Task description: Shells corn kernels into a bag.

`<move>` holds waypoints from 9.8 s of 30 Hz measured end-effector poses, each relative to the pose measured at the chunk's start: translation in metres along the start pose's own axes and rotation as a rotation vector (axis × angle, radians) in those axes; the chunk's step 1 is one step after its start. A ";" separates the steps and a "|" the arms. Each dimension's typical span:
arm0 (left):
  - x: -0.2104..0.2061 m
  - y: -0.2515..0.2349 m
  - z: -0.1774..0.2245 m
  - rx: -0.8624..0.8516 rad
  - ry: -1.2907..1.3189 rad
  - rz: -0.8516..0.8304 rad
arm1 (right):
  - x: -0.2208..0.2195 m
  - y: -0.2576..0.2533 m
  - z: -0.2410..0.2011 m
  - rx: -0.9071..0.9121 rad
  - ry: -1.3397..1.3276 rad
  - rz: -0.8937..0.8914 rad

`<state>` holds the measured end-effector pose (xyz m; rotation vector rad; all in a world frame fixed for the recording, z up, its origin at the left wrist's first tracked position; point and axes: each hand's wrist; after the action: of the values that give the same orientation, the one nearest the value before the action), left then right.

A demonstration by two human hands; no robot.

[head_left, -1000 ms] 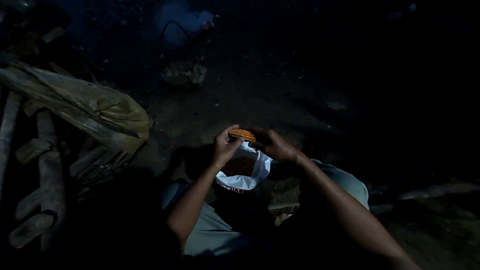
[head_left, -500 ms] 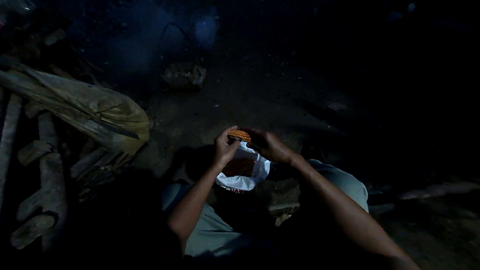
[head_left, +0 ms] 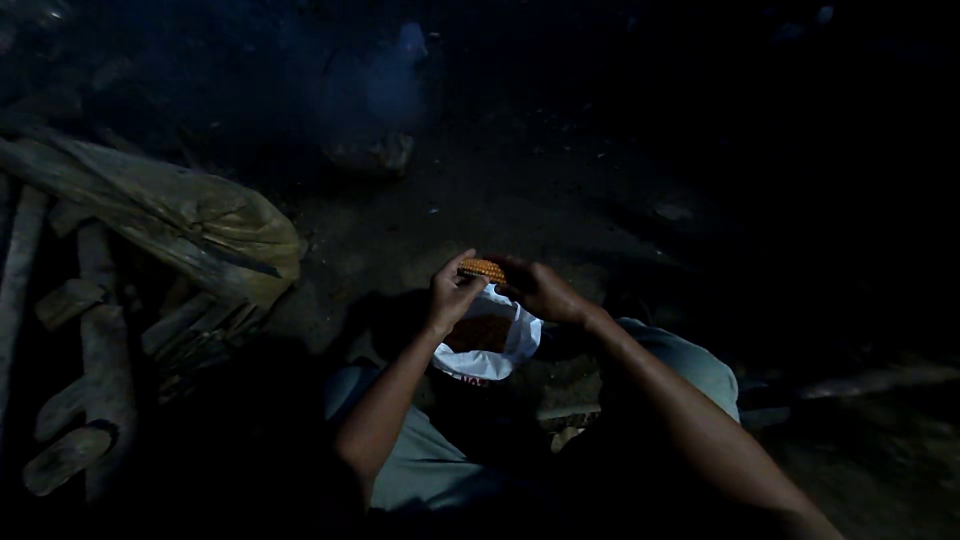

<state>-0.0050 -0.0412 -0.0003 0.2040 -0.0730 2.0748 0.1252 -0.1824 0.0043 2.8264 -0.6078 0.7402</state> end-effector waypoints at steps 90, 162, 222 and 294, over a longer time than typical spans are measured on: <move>-0.001 -0.023 -0.022 0.098 0.251 0.063 | -0.009 -0.003 0.006 0.037 -0.051 0.089; -0.007 -0.017 -0.017 -0.072 -0.058 0.075 | -0.012 0.000 0.005 0.142 0.059 0.108; 0.029 -0.017 -0.012 -0.074 -0.245 -0.156 | -0.023 -0.015 0.011 0.039 -0.051 -0.103; 0.040 -0.021 0.010 -0.027 -0.087 -0.222 | -0.003 -0.006 0.000 -0.125 -0.373 -0.097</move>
<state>-0.0044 0.0023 0.0161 0.2734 -0.1258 1.8429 0.1254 -0.1759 0.0024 2.8676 -0.5394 0.1493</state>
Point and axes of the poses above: each hand's wrist, its own y-axis away from the middle knuckle, its own x-axis out of the back of the hand, z = x × y, and after that the axes turned 2 degrees about -x, right-handed
